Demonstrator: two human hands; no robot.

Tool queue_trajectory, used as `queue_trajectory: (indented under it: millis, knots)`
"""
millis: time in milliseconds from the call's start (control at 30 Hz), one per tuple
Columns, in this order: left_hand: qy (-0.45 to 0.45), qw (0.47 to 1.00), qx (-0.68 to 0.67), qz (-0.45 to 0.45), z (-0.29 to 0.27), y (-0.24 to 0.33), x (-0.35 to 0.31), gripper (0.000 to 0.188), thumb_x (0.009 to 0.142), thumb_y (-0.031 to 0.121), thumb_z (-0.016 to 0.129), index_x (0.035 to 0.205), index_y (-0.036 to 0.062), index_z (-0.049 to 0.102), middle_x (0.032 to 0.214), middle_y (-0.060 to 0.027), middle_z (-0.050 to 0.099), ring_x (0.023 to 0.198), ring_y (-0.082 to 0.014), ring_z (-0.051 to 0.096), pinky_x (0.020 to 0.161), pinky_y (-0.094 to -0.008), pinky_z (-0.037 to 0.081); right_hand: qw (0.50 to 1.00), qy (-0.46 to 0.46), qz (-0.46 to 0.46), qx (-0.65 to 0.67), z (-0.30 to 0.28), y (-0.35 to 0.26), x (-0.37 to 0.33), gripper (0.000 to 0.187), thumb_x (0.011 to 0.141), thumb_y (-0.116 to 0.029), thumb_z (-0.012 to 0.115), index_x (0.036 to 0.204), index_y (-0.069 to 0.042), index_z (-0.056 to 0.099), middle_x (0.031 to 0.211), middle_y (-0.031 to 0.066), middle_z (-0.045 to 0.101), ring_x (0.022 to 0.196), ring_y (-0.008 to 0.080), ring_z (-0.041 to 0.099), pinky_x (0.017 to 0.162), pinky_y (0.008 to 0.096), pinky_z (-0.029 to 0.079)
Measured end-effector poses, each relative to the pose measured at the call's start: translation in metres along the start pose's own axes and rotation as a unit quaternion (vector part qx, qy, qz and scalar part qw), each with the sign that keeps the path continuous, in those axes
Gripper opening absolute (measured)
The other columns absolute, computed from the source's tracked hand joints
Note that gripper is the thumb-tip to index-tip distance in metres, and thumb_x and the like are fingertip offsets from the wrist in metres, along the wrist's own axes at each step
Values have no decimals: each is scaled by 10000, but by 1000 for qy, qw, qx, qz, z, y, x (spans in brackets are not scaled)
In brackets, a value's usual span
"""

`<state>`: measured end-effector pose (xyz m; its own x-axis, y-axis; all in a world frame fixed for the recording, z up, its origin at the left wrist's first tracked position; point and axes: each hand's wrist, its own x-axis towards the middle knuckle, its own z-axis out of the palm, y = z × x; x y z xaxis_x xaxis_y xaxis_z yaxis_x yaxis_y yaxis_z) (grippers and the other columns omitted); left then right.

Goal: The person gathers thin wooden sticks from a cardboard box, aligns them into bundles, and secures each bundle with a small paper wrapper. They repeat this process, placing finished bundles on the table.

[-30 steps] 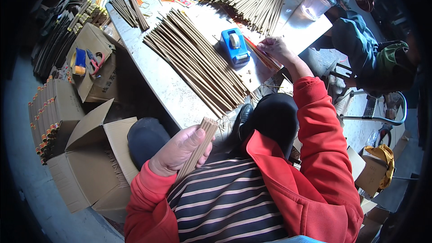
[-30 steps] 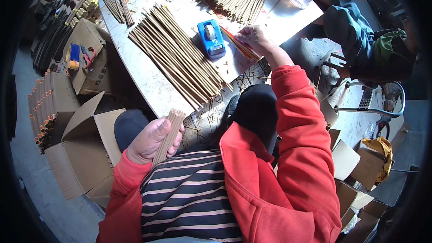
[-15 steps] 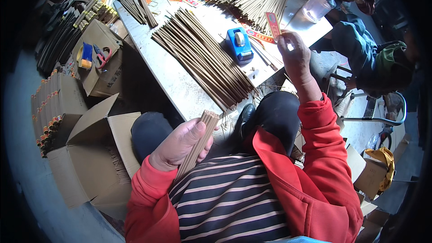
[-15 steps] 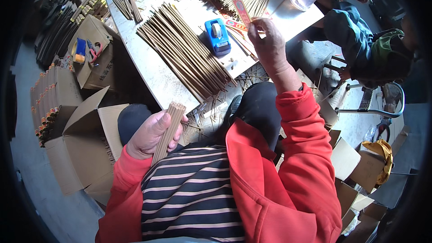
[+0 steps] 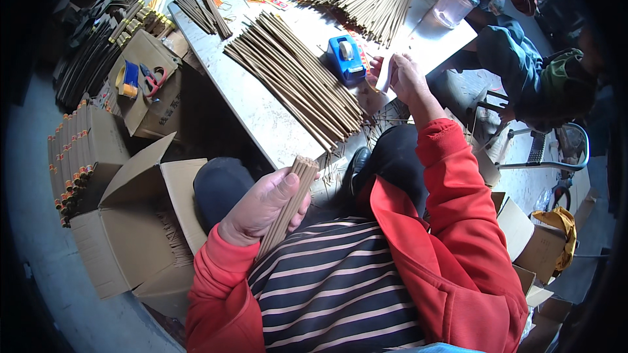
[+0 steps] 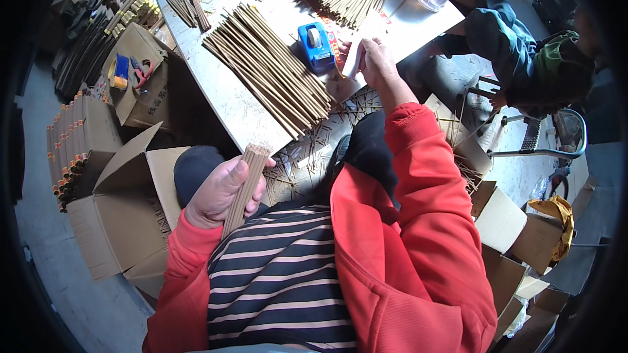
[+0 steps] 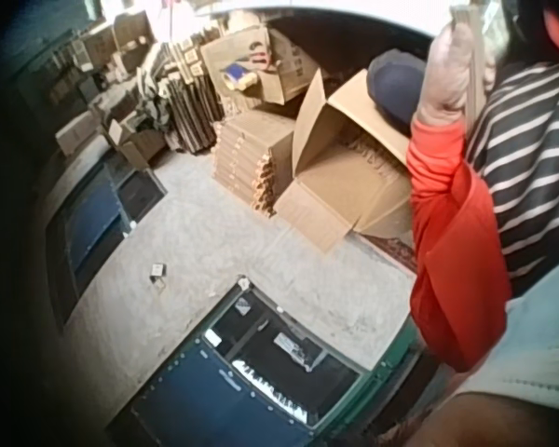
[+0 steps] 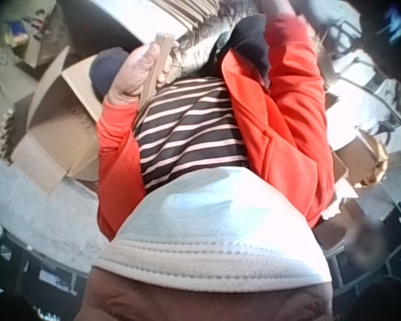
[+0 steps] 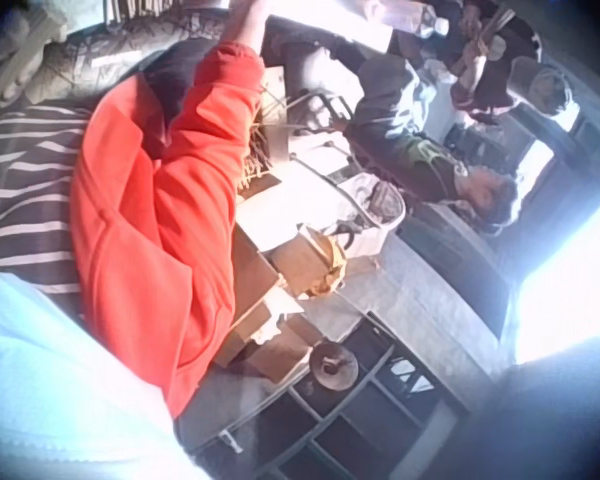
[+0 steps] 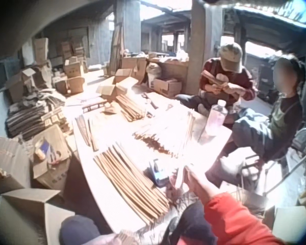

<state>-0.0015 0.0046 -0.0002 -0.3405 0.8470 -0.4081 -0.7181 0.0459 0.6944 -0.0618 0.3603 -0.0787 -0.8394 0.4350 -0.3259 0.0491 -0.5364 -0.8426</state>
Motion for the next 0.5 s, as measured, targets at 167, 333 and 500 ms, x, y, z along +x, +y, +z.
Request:
queue_trajectory:
  millis: [167,333,500]
  knots:
    - [6,1000,-4,-1,-2,-1,0,565,899,477,478,1209,7,430,759,-25,522,582,-69,508,523,-188,432,993,-77,34,-80,-16,11,2,272,944,-146,342,1095,70,411,1007,223,581,894,307,602,818,445,502]
    - [-3,1000,11,-1,0,0,2,575,897,490,474,1210,9,430,759,-23,522,584,-70,510,522,-187,431,994,-88,-5,-64,-22,2,2,267,948,-147,345,1117,53,397,1063,231,575,978,318,589,851,458,488]
    - [17,1000,17,-4,-1,0,-3,590,890,505,480,1230,30,402,761,-18,523,582,-73,510,509,-192,427,932,-137,-198,-272,19,-22,-81,222,967,-175,413,1038,33,441,969,176,609,889,252,642,793,309,518]
